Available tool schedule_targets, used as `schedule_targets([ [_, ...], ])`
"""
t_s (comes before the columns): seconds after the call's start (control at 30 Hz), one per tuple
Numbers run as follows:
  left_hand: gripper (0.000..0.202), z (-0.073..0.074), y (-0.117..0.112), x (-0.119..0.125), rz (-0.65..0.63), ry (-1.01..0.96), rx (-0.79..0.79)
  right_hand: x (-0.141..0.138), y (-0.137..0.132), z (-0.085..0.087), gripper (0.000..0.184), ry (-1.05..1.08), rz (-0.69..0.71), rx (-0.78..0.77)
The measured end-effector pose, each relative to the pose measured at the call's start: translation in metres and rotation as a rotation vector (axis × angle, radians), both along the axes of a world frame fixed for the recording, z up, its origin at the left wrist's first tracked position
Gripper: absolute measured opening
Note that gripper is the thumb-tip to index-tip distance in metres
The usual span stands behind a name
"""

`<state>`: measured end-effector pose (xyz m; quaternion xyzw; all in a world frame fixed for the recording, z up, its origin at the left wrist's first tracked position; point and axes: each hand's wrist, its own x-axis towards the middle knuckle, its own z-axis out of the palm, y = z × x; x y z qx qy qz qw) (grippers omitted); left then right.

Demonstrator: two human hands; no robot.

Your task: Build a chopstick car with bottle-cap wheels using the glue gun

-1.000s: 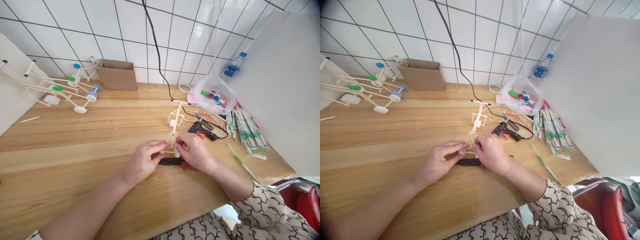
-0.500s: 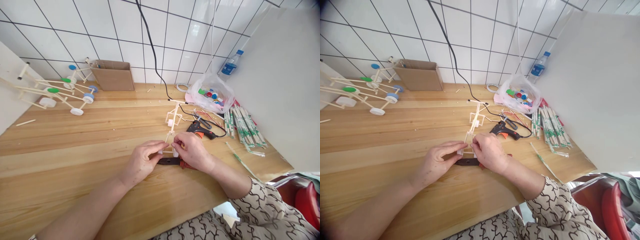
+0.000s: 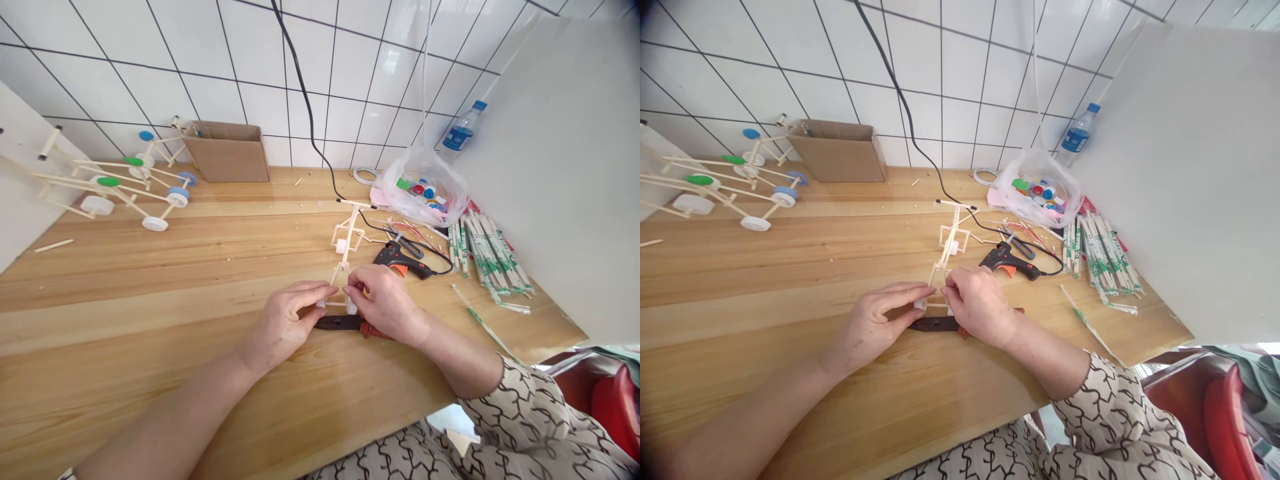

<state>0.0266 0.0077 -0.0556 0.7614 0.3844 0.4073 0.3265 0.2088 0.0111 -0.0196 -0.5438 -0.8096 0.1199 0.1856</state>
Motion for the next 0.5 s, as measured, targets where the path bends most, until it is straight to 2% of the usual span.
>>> schedule_targets([
  [0.5,0.030,0.0031,0.0002,-0.0005,0.000,0.023,-0.029,-0.0006,-0.0006,0.0005,0.012,-0.007,-0.011,-0.002],
])
